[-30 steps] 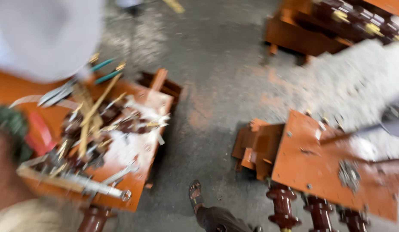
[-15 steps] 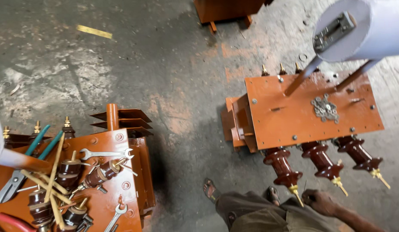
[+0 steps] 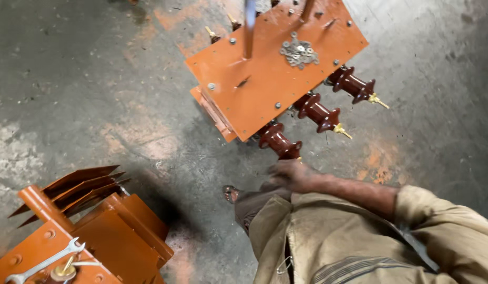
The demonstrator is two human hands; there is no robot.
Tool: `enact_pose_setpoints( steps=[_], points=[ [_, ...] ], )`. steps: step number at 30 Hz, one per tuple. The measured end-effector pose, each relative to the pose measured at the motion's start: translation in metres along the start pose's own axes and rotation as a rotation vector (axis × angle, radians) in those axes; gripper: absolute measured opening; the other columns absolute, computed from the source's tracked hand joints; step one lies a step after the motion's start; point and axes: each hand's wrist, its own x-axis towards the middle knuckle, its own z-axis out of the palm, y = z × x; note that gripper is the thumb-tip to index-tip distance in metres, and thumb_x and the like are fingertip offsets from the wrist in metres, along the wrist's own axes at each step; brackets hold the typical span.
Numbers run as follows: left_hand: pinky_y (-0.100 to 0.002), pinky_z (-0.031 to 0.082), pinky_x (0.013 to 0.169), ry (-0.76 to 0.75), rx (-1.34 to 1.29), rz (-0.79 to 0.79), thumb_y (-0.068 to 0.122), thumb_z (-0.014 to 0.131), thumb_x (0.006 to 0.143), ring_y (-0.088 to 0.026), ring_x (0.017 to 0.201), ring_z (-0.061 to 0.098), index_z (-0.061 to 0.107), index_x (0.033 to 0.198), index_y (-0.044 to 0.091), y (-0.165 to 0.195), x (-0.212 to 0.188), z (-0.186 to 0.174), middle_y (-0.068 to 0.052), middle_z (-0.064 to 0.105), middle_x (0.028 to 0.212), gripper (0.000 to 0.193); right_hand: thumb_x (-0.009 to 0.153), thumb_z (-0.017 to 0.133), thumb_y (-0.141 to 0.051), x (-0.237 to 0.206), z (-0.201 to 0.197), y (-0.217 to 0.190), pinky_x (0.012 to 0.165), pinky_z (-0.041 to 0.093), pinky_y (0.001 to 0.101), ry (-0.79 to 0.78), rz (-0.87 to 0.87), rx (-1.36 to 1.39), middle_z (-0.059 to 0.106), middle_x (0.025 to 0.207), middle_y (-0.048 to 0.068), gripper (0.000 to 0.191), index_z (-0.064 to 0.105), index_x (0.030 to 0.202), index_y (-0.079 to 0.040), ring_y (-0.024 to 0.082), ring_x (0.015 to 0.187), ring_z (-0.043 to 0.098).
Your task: The person tightens bolts on an orange metal panel fitted with brown porcelain insulator bushings, using open-end wrenches to fasten nuts while holding hardware in place. They handle washers and bolts from a pile on the panel, work around several insulators, and near the end wipe small metal parts with a green cloth.
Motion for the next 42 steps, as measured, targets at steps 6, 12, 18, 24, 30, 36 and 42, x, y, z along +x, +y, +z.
enact_pose_setpoints(
  steps=[6, 12, 18, 24, 30, 36, 42],
  points=[
    [-0.024, 0.03, 0.038, -0.978, -0.331, -0.59, 0.016, 0.08, 0.082, -0.007, 0.048, 0.046, 0.071, 0.102, 0.005, 0.084, -0.189, 0.135, 0.002, 0.064, 0.072, 0.024, 0.094, 0.075, -0.014, -0.004, -0.023, -0.031, 0.076, 0.058, 0.0421, 0.094, -0.272, 0.123, 0.065, 0.106, 0.015, 0.038, 0.064, 0.128, -0.003, 0.032, 0.094, 0.068],
    [-0.023, 0.03, 0.036, -1.424, -0.315, -0.682, 0.028, 0.079, 0.087, -0.006, 0.041, 0.042, 0.066, 0.088, 0.002, 0.123, -0.276, 0.266, -0.008, 0.072, 0.07, 0.03, 0.091, 0.076, -0.01, -0.045, -0.09, 0.048, 0.084, 0.056, 0.0416, 0.442, -0.263, 0.285, 0.066, 0.108, 0.012, 0.037, 0.064, 0.127, -0.004, 0.031, 0.097, 0.067],
    [-0.029, 0.031, 0.039, -1.467, 0.249, -0.445, 0.038, 0.079, 0.089, -0.013, 0.046, 0.049, 0.071, 0.088, 0.003, 0.168, -0.368, 0.374, -0.009, 0.067, 0.069, 0.036, 0.096, 0.071, -0.014, -0.081, -0.132, 0.199, 0.074, 0.051, 0.0405, 0.571, -0.029, 0.373, 0.062, 0.097, 0.012, 0.026, 0.07, 0.119, -0.003, 0.029, 0.088, 0.063],
    [-0.055, 0.052, 0.072, -1.115, 0.873, 1.044, 0.046, 0.068, 0.097, -0.042, 0.086, 0.066, 0.068, 0.103, 0.009, 0.201, -0.469, 0.591, -0.019, 0.066, 0.099, 0.038, 0.107, 0.057, -0.025, -0.05, -0.179, 0.378, 0.08, 0.061, 0.0323, 0.89, 0.821, 1.519, 0.067, 0.095, 0.006, 0.029, 0.069, 0.115, -0.001, 0.014, 0.082, 0.066],
    [-0.05, 0.051, 0.079, -1.0, 0.628, 1.395, 0.03, 0.078, 0.091, -0.035, 0.097, 0.062, 0.062, 0.122, 0.011, 0.177, -0.528, 0.768, -0.013, 0.058, 0.107, 0.04, 0.094, 0.056, -0.006, 0.012, -0.212, 0.471, 0.083, 0.063, 0.0385, 0.922, 0.792, 2.196, 0.072, 0.098, 0.006, 0.017, 0.064, 0.109, -0.003, 0.019, 0.084, 0.073],
    [-0.052, 0.045, 0.086, -1.07, 0.5, 1.539, 0.027, 0.08, 0.087, -0.038, 0.107, 0.057, 0.056, 0.129, 0.01, 0.152, -0.544, 0.793, -0.016, 0.056, 0.118, 0.051, 0.09, 0.058, 0.001, 0.036, -0.198, 0.493, 0.07, 0.057, 0.0311, 0.927, 0.372, 2.649, 0.07, 0.08, 0.002, 0.021, 0.066, 0.107, -0.009, 0.012, 0.062, 0.064],
    [-0.051, 0.042, 0.086, -1.237, 0.518, 1.615, 0.026, 0.08, 0.077, -0.036, 0.106, 0.055, 0.055, 0.129, 0.011, 0.139, -0.526, 0.8, -0.014, 0.055, 0.118, 0.059, 0.1, 0.055, -0.009, 0.046, -0.166, 0.501, 0.078, 0.057, 0.0308, 0.968, 0.275, 2.586, 0.073, 0.102, 0.001, 0.021, 0.066, 0.118, -0.012, 0.012, 0.086, 0.07]
  ],
)
